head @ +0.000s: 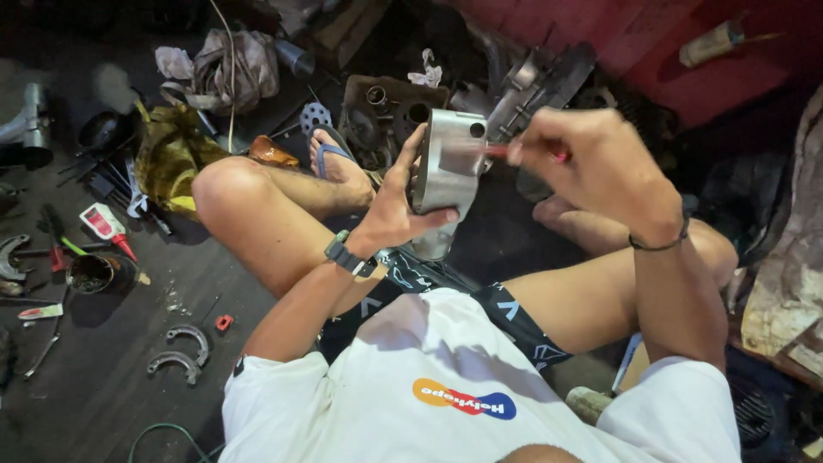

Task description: A person cleans a metal engine casing using a small tool to remove dirt and debris from crevices.

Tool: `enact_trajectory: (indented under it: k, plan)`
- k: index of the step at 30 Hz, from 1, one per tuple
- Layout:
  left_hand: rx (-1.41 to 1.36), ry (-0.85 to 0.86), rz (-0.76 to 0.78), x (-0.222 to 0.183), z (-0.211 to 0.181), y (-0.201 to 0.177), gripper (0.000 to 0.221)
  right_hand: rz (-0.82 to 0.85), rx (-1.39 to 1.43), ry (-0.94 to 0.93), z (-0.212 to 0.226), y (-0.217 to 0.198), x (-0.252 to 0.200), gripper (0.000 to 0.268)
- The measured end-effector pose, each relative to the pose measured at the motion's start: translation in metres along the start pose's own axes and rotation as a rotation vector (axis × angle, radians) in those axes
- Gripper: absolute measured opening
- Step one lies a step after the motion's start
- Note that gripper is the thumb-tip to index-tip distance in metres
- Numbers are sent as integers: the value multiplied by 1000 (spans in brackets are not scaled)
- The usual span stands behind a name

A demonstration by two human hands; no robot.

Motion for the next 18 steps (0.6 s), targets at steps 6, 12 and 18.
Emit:
enact_trajectory:
  k: [6, 12, 18]
  plan:
    - [-16, 23, -14, 1, 3, -2, 114, 18, -18, -68, 1, -3, 1, 9]
    - [22, 6, -14, 2, -1, -1, 113, -107, -126, -26, 0, -10, -4, 9]
    - [-54, 26, 3, 0, -5, 0, 109, -219, -313, 6, -2, -10, -7, 9]
Point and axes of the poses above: each hand's wrist, its own x-axis towards the middle knuckle, its own y-axis out of the palm, z = x × y, the point moved 5 cm from there along x, towards the middle knuckle, and after that the axes turned 14 degrees about z, right-handed, at the moved point
